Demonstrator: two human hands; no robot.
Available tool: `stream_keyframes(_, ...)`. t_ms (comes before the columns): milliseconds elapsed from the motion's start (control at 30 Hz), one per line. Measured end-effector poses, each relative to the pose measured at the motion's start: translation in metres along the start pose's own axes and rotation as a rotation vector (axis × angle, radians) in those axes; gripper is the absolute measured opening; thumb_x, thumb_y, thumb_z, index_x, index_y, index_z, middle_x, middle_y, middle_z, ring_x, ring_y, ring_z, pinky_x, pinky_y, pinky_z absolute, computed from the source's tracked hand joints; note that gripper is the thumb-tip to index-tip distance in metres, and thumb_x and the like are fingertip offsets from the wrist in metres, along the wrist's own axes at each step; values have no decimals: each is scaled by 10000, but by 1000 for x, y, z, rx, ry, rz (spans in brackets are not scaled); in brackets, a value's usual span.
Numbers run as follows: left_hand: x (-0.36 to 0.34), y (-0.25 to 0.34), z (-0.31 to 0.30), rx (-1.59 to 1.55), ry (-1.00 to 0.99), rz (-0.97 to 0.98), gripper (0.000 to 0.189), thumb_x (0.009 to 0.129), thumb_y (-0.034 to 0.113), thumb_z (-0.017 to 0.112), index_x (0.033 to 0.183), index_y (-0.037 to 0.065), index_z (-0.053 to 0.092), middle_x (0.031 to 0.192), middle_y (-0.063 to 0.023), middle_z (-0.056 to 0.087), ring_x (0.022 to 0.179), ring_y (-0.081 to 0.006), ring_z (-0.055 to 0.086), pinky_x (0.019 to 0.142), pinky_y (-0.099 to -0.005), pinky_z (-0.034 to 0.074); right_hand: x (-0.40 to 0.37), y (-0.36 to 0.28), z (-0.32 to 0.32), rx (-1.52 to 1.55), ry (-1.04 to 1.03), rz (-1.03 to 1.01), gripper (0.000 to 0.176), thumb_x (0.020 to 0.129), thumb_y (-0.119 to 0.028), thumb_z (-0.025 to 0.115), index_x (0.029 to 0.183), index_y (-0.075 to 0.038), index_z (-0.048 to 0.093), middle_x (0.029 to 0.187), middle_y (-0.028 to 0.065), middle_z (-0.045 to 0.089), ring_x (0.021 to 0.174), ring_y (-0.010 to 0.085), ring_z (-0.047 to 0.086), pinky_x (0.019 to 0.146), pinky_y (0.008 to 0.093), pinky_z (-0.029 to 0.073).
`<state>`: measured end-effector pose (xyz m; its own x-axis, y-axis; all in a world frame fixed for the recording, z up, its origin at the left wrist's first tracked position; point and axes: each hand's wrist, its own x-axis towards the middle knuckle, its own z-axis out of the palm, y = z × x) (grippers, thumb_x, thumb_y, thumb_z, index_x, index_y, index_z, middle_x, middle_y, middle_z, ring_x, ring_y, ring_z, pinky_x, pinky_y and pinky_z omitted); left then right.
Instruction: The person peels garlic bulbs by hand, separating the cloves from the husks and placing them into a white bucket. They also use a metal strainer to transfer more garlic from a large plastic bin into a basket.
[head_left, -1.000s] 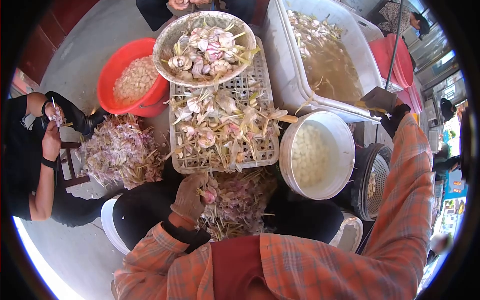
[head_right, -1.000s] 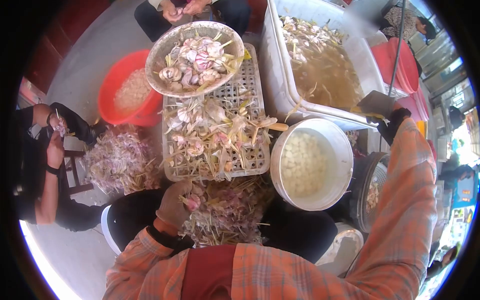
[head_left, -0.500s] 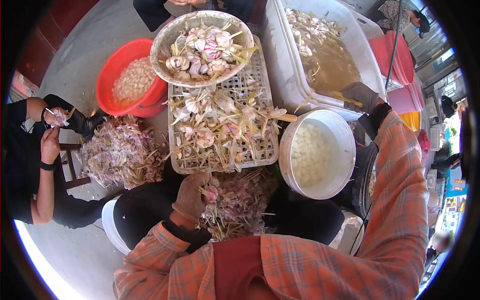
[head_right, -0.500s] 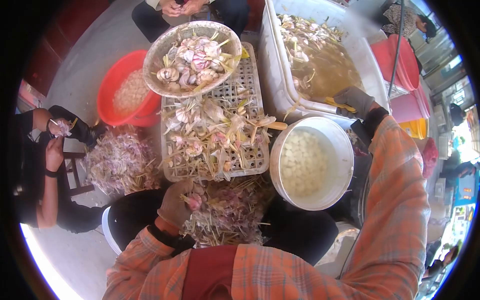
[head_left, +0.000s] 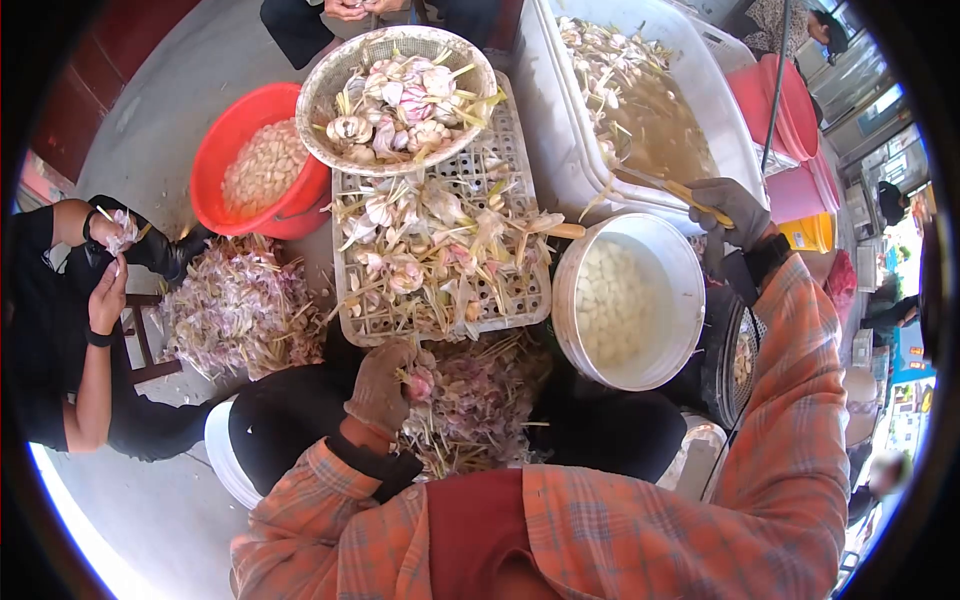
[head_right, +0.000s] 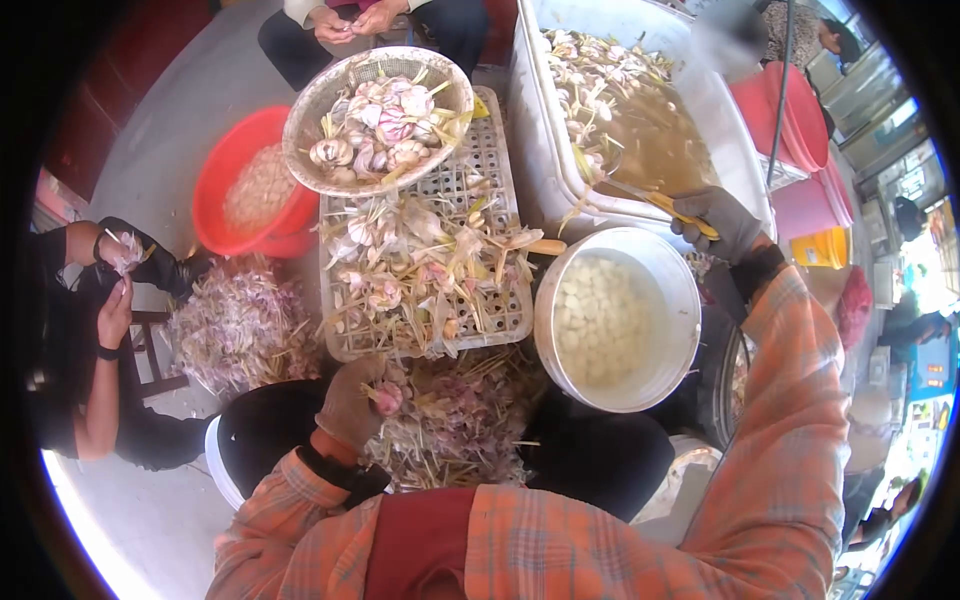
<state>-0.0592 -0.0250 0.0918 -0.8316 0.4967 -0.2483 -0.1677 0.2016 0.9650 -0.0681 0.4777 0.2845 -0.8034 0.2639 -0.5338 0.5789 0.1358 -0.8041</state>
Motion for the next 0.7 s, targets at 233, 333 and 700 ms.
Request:
stream_keyframes(233, -1, 19, 14, 63, 3, 146, 111, 745, -74, 453, 782, -41, 553, 672, -80, 576, 572, -109, 547, 501, -218, 422, 32, -4, 39, 265, 61, 73, 171, 914, -174, 546, 978, -30, 480, 745, 65, 547, 475, 53, 487, 343, 162, 372)
stream_keyframes(333, -2, 33, 10, 269, 56, 343, 117, 716, -73, 479, 781, -34, 567, 684, -84, 591, 577, -129, 568, 522, -228, 439, 27, 15, 21, 371, -53, 21, 183, 919, -171, 536, 1018, -28, 482, 734, 59, 532, 475, 52, 484, 339, 159, 367)
stream_keyframes(700, 1, 8, -4, 223, 20, 243, 263, 581, -76, 669, 811, 6, 573, 757, -114, 614, 706, -271, 638, 641, -337, 499, 13, 31, 14, 461, 44, -153, 272, 919, -133, 513, 1148, 11, 485, 758, 65, 542, 493, 48, 476, 345, 149, 358)
